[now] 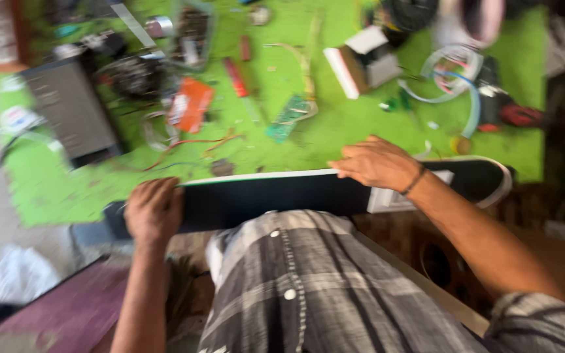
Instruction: The person applies glue from a small bottle to the edge of a black speaker enclosure and presses a green foam strip along the glued edge. They repeat this process along the enclosure's perimeter, occasionally picking up and repositioning the foam strip.
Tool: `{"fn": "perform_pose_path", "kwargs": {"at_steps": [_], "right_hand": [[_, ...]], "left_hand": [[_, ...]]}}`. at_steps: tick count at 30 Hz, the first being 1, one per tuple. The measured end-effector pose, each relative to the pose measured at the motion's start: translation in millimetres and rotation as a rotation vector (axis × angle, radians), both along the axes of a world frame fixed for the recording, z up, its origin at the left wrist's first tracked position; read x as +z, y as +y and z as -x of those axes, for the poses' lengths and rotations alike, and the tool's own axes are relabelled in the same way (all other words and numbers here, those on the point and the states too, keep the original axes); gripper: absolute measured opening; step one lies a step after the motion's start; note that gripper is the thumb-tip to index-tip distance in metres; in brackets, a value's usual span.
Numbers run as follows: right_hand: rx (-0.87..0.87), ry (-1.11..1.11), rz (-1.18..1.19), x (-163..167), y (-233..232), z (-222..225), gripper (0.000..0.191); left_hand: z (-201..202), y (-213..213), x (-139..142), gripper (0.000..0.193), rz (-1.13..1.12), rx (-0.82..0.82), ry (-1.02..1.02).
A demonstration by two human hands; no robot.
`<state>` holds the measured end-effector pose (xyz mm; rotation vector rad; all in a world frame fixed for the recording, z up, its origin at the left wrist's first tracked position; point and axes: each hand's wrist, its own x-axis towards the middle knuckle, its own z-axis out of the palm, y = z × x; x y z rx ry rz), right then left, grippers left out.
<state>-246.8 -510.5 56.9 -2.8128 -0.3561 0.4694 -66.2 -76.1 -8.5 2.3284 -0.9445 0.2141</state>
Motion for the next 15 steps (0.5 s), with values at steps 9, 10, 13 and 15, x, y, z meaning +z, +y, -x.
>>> {"fn": "perform_pose_path", "kwargs": {"at_steps": [9,10,13,15], "right_hand": [[-0.002,-0.457,0.122,-23.7,-53.5,71.7,0.051],[-0.023,-0.442,0.115,-25.4,-60.1,78.4,0.049],[-0.081,-0.37,0.092,-26.4,-76.4,94.4,0.045],[-0.114,-0.285,0.085,-23.1,-87.9,101.7,0.047]], "left_hand": [[14.9,-14.5,-17.4,0.009,-0.097,0.001,-0.074],[16.6,-14.5,-19.1,0.01,-0.102,-0.008,-0.075],[21.2,-13.1,-24.1,0.009,-0.094,-0.03,-0.097],[23.5,-11.4,-27.3,0.009,-0.088,-0.035,-0.106]]}}
